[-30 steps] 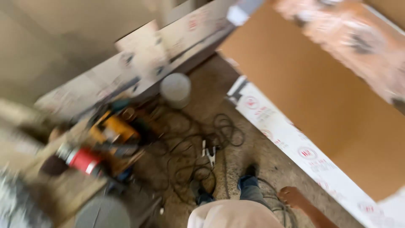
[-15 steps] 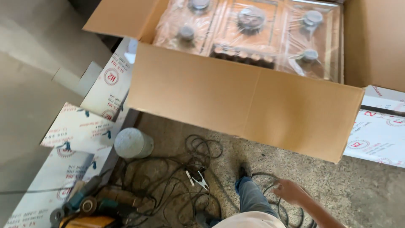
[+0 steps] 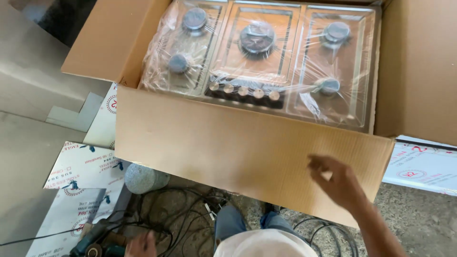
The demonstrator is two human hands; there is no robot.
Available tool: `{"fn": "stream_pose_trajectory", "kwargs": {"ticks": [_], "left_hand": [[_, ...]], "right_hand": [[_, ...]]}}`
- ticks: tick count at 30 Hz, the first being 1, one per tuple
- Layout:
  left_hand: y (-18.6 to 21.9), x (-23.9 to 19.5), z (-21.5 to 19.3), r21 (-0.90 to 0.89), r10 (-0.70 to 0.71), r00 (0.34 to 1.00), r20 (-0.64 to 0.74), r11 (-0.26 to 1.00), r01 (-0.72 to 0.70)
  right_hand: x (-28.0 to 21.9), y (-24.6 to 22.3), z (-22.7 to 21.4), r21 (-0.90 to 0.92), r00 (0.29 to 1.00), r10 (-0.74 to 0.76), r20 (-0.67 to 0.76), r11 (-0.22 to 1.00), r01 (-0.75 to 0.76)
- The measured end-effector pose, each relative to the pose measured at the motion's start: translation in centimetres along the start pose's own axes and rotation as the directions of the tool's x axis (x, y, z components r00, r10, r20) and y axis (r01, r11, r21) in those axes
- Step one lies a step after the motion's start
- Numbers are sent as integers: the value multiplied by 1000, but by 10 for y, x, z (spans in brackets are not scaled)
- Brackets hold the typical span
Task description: Unboxing and inspecting a new stainless steel gas cooktop, including measuring its dimensions.
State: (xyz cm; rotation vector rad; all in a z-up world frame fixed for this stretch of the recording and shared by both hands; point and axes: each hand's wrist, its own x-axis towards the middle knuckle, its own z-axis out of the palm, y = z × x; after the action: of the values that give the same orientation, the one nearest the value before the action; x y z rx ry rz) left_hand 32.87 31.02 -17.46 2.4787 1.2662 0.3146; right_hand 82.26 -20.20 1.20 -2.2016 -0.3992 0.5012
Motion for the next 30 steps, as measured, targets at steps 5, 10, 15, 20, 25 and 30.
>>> {"fn": "stream_pose_trajectory", "kwargs": {"ticks": [5, 10, 15, 20, 25, 30], "left_hand": [[327, 116, -60, 54, 218, 975, 31, 974, -219], [455, 225, -13, -167, 628, 776, -48, 761, -626], [526, 321, 73, -213, 662, 726, 187, 748, -628], [509, 381, 98, -201, 694, 681, 232, 719, -665], [404, 478, 134, -103, 524, 841, 135, 852, -514], [353, 547, 127, 231, 0, 963, 269, 971, -64]], "right_hand": [[104, -12, 8, -68, 983, -72, -166, 996, 61], [190, -18, 39, -282, 972, -129, -195, 957, 70], [236, -23, 53, -323, 996, 14, -90, 946, -43], [224, -2, 37, -243, 980, 108, -167, 959, -148], [186, 80, -34, -292, 802, 281, -527, 827, -481], [184, 140, -70, -211, 591, 705, -392, 556, -804]]}}
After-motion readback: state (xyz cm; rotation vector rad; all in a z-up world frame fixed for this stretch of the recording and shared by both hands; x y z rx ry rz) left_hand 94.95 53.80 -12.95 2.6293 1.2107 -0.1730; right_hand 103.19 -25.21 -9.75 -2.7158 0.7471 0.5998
